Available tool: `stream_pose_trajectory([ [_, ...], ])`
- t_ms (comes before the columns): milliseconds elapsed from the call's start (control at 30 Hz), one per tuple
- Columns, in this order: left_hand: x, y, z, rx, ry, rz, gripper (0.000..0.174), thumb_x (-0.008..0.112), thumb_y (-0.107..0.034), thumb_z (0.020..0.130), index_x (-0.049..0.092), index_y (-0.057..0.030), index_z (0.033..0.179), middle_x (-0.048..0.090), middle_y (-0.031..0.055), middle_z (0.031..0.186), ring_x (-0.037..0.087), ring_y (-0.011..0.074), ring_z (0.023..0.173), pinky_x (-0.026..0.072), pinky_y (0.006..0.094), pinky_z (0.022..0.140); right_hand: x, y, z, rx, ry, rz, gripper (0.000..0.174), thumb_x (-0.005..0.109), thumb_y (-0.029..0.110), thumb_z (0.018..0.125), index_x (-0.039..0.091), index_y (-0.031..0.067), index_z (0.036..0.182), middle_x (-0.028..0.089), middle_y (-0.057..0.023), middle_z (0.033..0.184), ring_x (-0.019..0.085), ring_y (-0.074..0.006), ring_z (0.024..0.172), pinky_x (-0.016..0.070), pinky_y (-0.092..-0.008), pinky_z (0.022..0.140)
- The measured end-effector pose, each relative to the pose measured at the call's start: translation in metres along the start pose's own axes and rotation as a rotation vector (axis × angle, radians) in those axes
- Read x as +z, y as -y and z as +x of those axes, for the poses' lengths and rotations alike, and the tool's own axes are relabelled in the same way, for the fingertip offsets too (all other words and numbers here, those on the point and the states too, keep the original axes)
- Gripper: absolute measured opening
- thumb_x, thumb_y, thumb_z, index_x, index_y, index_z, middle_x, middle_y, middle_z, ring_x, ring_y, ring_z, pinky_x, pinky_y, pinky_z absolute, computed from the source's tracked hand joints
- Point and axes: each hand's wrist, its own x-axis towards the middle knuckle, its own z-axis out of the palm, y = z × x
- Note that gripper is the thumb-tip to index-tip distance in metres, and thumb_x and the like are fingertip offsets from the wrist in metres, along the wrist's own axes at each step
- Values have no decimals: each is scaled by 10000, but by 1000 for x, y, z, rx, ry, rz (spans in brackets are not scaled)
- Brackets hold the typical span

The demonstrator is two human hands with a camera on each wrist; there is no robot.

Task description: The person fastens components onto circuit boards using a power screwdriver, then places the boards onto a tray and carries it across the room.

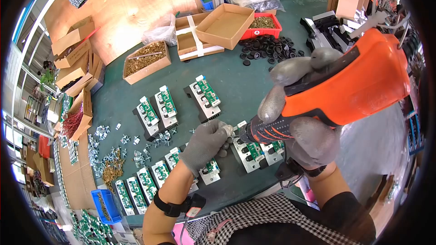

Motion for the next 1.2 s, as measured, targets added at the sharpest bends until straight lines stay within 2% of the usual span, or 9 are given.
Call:
stream_pose_trajectory([
  [233, -3, 4, -1, 27, 21, 13, 282, 558, -284, 910, 589, -4, 902, 552, 11, 713, 513, 67, 589, 475, 219, 520, -1, -2, 1, -24, 26, 41, 733, 737, 106, 747, 333, 101, 1359, 555, -171, 1151, 653, -235, 784, 572, -346, 663],
  [367, -2, 10, 0, 18, 1, -43, 279, 557, -281, 908, 588, -3, 901, 562, 17, 714, 524, 71, 576, 476, 221, 517, 0, -4, 2, -75, 53, -35, 743, 748, 101, 738, 336, 109, 1356, 562, -164, 1138, 654, -230, 782, 570, -342, 662],
  [633, 1, 17, 8, 11, -9, -32, 272, 551, -271, 916, 593, -2, 907, 577, 5, 714, 547, 58, 591, 472, 203, 496, 7, -6, -3, 23, -25, -160, 604, 614, -35, 666, 397, 59, 1222, 592, -141, 1051, 641, -202, 747, 544, -316, 647],
  [733, 0, 16, 10, -4, 20, 15, 256, 547, -253, 918, 614, -7, 943, 617, 35, 739, 570, 97, 595, 489, 238, 538, 9, -13, -5, 74, -86, -204, 565, 564, -86, 639, 420, 40, 1171, 603, -133, 1018, 636, -191, 734, 534, -306, 642],
  [800, -2, 14, 8, 126, -120, 348, 226, 571, -242, 896, 639, -36, 961, 643, 53, 784, 597, 155, 637, 498, 290, 598, 9, -21, -6, 73, -64, -235, 545, 531, -120, 621, 435, 27, 1138, 610, -127, 996, 633, -184, 725, 527, -300, 638],
  [933, 1, 23, 6, 513, -380, 812, 194, 635, -235, 825, 682, -106, 962, 654, 65, 856, 604, 254, 796, 469, 377, 754, -1, -38, -14, 62, 24, -265, 652, 497, -174, 629, 365, 36, 1231, 607, -170, 1069, 642, -191, 722, 539, -315, 619],
  [1033, 14, 27, 2, 588, -389, 942, 198, 675, -245, 778, 694, -133, 939, 639, 44, 875, 561, 257, 907, 429, 394, 820, 1, -41, -14, 49, 38, -274, 639, 529, -168, 650, 366, 35, 1233, 611, -163, 1064, 638, -180, 734, 540, -317, 631],
  [1133, 23, 41, 7, 640, -441, 905, 248, 700, -244, 737, 695, -124, 955, 622, 48, 859, 543, 256, 910, 399, 399, 856, 11, -37, -11, 127, -8, -220, 612, 548, -156, 669, 382, 30, 1229, 615, -144, 1058, 633, -172, 752, 537, -305, 652],
  [1200, 25, 44, 10, 680, -465, 892, 268, 723, -254, 700, 688, -110, 923, 618, 64, 845, 549, 269, 890, 403, 408, 846, 30, -41, -5, 185, -202, -155, 479, 658, -14, 647, 507, 25, 1101, 615, -57, 958, 605, -135, 798, 481, -265, 723],
])
